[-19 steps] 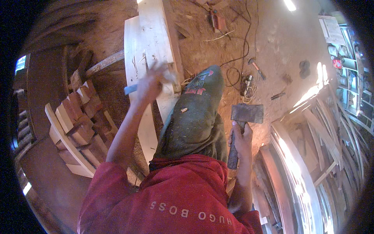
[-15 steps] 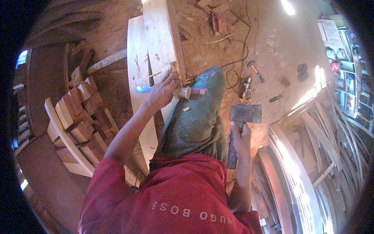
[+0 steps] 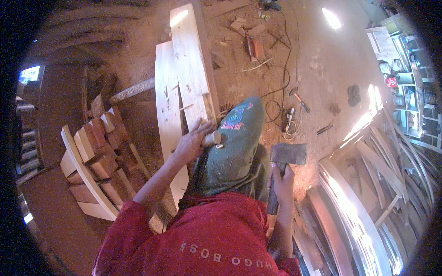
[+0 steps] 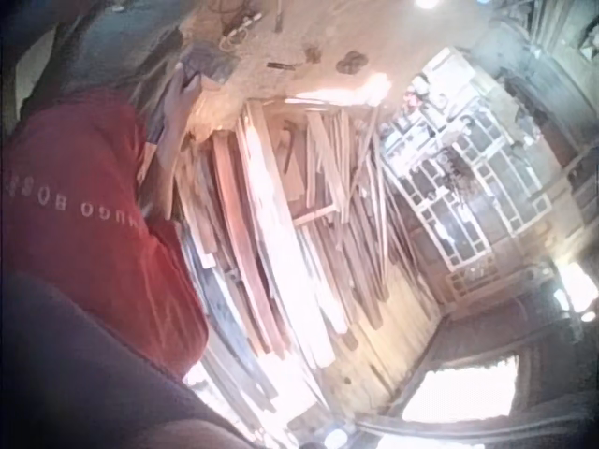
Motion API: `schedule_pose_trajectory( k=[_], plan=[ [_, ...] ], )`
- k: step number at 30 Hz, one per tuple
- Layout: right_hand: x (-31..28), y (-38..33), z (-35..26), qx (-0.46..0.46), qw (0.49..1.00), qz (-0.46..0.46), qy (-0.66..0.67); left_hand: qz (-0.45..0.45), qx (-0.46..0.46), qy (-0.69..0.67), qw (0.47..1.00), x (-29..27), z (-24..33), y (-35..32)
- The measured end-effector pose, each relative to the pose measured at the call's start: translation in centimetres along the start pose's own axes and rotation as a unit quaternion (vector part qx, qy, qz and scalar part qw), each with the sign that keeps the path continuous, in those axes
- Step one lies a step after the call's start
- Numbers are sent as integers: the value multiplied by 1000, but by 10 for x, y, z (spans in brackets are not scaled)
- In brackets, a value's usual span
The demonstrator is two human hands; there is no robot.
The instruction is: The person carves a notch into a wooden beam using a chisel and a hammer, then measures the piece with a metal ruler.
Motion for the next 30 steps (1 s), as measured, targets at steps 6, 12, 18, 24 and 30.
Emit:
schedule_pose_trajectory(
  k=[6,12,18,24,30],
  plan=[
    [-6,39,-2,33,999,-24,34,-144,-216,22,966,-36,11,-12],
    [-23,100,-11,45,995,-83,37,192,-301,-189,915,-80,13,54],
    [-64,150,-27,6,996,-86,24,183,-267,-55,945,-88,8,109],
    [-87,164,-24,2,997,0,76,168,-170,29,971,-77,-11,126],
    [-84,167,9,58,994,28,85,310,-308,-115,892,-75,-2,109]
  ],
)
Point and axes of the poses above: each hand's wrist, its own y-axis towards the middle knuckle, its own x-axis out of the palm, z = x × y, the point moved 4 cm from there along y, towards the middle knuckle, and after that the axes turned 11 degrees about -x, right-handed, at the moved point
